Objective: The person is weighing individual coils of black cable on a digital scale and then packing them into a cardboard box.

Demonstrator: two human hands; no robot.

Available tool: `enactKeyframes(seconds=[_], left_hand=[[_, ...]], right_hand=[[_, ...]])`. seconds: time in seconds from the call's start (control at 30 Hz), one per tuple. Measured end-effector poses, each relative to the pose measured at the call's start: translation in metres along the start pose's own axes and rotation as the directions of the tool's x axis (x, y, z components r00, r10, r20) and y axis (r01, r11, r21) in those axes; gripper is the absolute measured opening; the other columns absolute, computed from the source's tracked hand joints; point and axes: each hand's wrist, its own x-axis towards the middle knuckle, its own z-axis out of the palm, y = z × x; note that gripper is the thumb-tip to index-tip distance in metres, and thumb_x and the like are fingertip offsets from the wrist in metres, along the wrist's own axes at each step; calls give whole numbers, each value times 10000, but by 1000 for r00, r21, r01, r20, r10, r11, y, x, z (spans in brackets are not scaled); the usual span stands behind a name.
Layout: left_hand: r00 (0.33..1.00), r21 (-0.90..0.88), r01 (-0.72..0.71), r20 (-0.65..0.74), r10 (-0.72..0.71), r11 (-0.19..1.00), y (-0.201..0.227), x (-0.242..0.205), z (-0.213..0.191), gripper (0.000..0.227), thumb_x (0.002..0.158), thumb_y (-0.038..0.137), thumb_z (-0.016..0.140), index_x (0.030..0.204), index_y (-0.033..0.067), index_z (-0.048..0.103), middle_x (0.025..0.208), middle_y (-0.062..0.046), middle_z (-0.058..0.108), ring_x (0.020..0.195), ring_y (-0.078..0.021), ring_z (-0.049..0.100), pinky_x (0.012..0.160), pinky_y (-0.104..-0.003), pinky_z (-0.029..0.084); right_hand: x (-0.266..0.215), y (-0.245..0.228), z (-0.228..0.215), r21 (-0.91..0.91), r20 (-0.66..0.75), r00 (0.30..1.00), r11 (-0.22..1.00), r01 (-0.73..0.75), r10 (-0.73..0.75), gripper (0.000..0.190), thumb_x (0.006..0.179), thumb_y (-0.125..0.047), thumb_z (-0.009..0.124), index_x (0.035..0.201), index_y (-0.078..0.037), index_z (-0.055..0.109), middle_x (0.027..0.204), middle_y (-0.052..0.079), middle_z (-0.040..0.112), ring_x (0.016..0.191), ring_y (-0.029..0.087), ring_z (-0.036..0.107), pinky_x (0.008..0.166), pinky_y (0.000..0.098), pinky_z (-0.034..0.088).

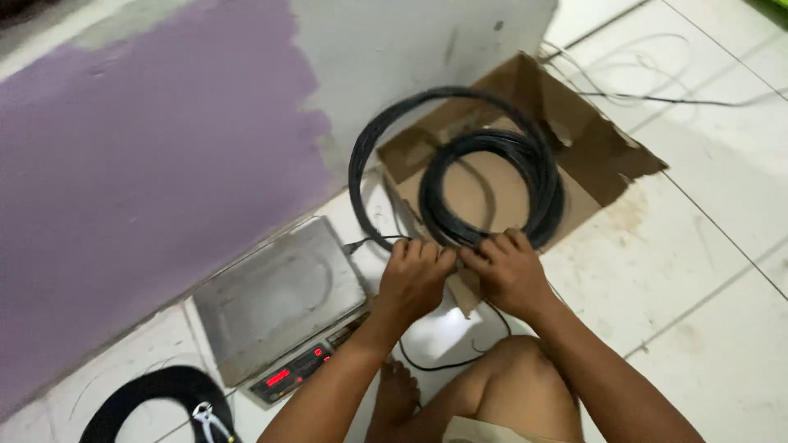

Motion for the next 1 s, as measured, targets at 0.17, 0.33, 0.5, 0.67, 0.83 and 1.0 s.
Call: enactKeyframes(seconds=[0.17,0.33,0.5,0.67,0.83,1.0], left_hand=[[994,-13,-24,-109,23,1000,23,53,36,74,789,206,561,845,168,589,656,-45,488,607,-255,552,741,-453,470],[990,-54,-75,-126,68,996,30,69,98,66,801,188,558,850,144,568,638,-50,461,594,-249,534,759,-450,479],[996,-139,-91,0,92,986,36,82,152,68,842,185,556,893,142,560,647,-47,476,621,-248,548,799,-455,469],[988,-131,-121,-108,107,984,34,113,163,32,863,157,515,850,146,543,642,-46,448,604,-259,523,770,-450,472],[952,-41,-126,-284,110,991,29,127,157,95,863,124,461,791,166,507,627,-33,395,561,-239,473,746,-424,486],[953,-145,-130,-290,83,981,36,119,151,35,856,157,521,840,143,548,671,-55,413,606,-255,474,738,-414,437]], right_hand=[[-15,31,4,-78,-202,969,984,-158,139,199,864,-76,524,910,-170,693,789,38,549,749,237,559,852,433,457],[-39,55,27,-122,-242,944,958,-258,223,218,928,-94,504,863,-171,698,780,15,541,769,213,560,914,424,464],[-67,81,60,-67,-194,930,941,-330,312,174,906,-98,529,884,-143,695,819,60,577,791,250,582,908,446,456],[-91,122,91,-108,-154,941,941,-319,302,213,821,-164,535,966,-159,692,868,64,596,829,262,594,896,465,448],[-70,130,76,-172,-230,943,944,-283,241,216,815,-75,527,941,-146,687,818,65,589,774,269,598,862,452,459],[-57,115,46,-158,-234,948,954,-254,214,212,814,-84,533,945,-154,685,823,52,585,797,239,591,907,432,448]])
